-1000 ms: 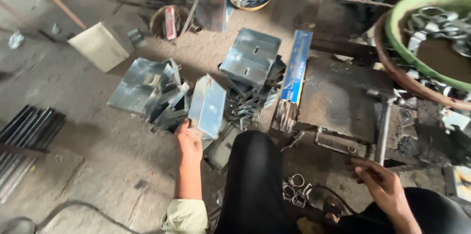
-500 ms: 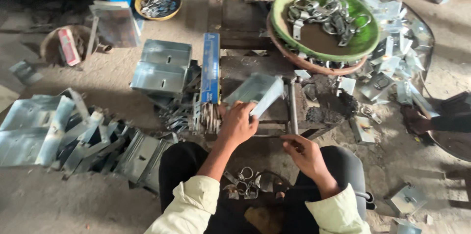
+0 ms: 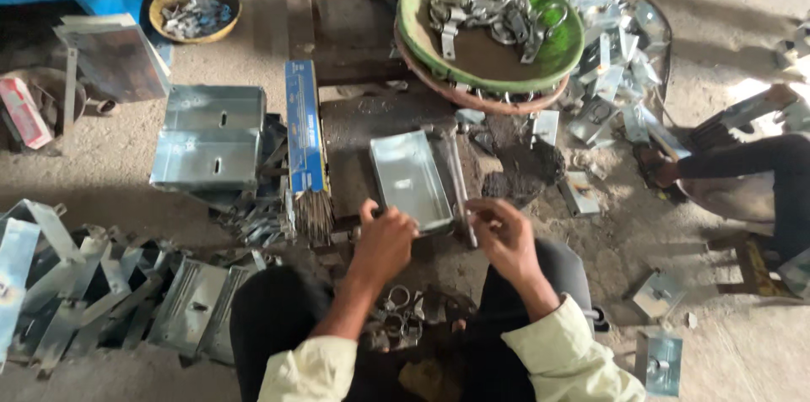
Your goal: The person welds metal components together, uses a hammer to align parts, and sets finished boxes aside.
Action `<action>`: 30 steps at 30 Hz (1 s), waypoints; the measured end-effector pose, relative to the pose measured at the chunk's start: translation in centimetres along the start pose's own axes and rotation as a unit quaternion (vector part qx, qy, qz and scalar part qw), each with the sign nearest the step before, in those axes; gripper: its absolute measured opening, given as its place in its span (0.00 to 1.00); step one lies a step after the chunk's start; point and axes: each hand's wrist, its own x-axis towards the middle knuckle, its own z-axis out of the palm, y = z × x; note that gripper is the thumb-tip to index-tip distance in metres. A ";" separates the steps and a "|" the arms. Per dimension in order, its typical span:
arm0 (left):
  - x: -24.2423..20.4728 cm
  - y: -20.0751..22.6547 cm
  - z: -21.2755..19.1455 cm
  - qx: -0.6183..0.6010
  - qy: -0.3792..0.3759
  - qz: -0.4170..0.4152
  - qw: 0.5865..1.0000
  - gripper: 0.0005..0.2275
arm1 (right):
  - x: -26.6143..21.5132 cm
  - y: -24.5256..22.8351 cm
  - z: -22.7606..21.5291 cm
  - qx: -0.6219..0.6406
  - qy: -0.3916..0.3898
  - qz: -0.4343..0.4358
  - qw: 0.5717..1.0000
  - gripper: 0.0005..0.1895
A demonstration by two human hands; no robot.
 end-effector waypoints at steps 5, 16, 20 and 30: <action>-2.6 2.8 0.7 -0.070 -0.016 0.109 0.991 0.05 | 10.1 -1.0 -2.5 -0.185 0.137 -0.082 0.970 0.10; -2.3 1.8 -2.0 -0.143 -0.042 0.097 0.984 0.06 | 33.8 4.5 -8.4 -0.576 0.038 0.171 0.799 0.38; -2.4 1.9 -2.0 -0.197 0.060 0.116 0.972 0.09 | 37.3 9.8 -10.1 -0.538 0.079 0.167 0.823 0.35; -1.2 0.3 -0.3 -0.180 0.102 0.069 0.976 0.10 | 39.5 13.0 -14.0 -0.520 0.143 0.000 0.842 0.42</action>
